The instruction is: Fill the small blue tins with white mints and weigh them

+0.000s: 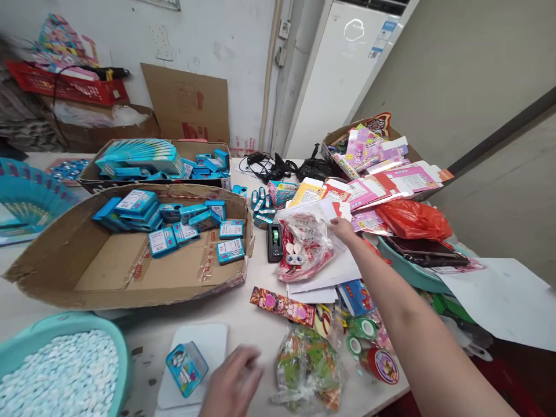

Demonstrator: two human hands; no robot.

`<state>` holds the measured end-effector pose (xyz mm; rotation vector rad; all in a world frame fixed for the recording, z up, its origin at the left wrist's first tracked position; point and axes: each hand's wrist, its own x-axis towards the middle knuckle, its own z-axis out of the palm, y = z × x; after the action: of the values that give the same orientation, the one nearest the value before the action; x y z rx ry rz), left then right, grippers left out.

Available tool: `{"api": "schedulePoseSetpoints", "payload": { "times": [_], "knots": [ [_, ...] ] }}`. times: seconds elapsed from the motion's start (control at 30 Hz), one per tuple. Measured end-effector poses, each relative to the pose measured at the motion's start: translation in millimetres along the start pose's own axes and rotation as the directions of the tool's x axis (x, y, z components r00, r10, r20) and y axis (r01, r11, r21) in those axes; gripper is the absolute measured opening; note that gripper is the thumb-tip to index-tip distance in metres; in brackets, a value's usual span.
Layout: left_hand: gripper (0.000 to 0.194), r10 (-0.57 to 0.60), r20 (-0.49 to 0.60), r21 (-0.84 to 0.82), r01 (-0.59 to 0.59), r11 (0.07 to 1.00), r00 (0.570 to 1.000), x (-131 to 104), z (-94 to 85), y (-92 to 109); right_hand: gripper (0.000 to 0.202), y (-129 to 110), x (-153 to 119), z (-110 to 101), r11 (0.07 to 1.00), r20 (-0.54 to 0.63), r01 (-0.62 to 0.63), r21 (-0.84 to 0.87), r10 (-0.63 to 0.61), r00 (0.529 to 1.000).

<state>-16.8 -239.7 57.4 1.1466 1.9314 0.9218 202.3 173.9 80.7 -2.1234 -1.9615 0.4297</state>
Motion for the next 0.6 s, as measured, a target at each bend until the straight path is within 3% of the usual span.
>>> {"api": "schedulePoseSetpoints", "payload": {
  "times": [0.03, 0.1, 0.13, 0.23, 0.3, 0.43, 0.6],
  "knots": [
    [0.023, 0.188, 0.134, 0.017, -0.192, 0.981, 0.973, 26.4, 18.5, 11.4, 0.017, 1.2, -1.0, -0.4, 1.000, 0.008, 0.013, -0.011, -0.013, 1.000],
    [0.046, 0.381, 0.230, 0.112, -0.413, 0.904, 0.896, 81.6, 56.5, 37.1, 0.013, 4.0, -4.1, -0.7, 0.999, 0.005, 0.032, -0.035, -0.032, 0.999],
    [0.059, 0.398, 0.263, 0.184, -0.451, 0.873, 0.879, 107.0, 74.3, 49.6, 0.013, 5.5, -5.6, -0.4, 0.998, -0.004, 0.037, -0.047, -0.038, 0.999],
    [0.073, 0.313, 0.279, 0.375, -0.403, 0.835, 0.908, 160.7, 114.7, 76.9, 0.015, 9.8, -7.8, 1.9, 0.996, -0.030, 0.044, -0.079, -0.046, 0.998],
    [0.065, 0.286, 0.286, 0.438, -0.390, 0.810, 0.915, 176.7, 129.0, 83.8, 0.017, 12.5, -7.3, 4.3, 0.995, -0.037, 0.042, -0.092, -0.045, 0.998],
    [0.037, 0.293, 0.313, 0.483, -0.418, 0.769, 0.903, 183.6, 138.8, 78.9, 0.025, 17.6, -7.0, 7.9, 0.994, -0.032, 0.042, -0.097, -0.046, 0.998],
    [0.037, 0.341, 0.213, 0.405, -0.401, 0.822, 0.915, 187.0, 144.9, 61.8, 0.014, 24.9, -13.7, 3.8, 0.994, -0.001, 0.089, -0.067, -0.089, 0.996]
  ]
}}
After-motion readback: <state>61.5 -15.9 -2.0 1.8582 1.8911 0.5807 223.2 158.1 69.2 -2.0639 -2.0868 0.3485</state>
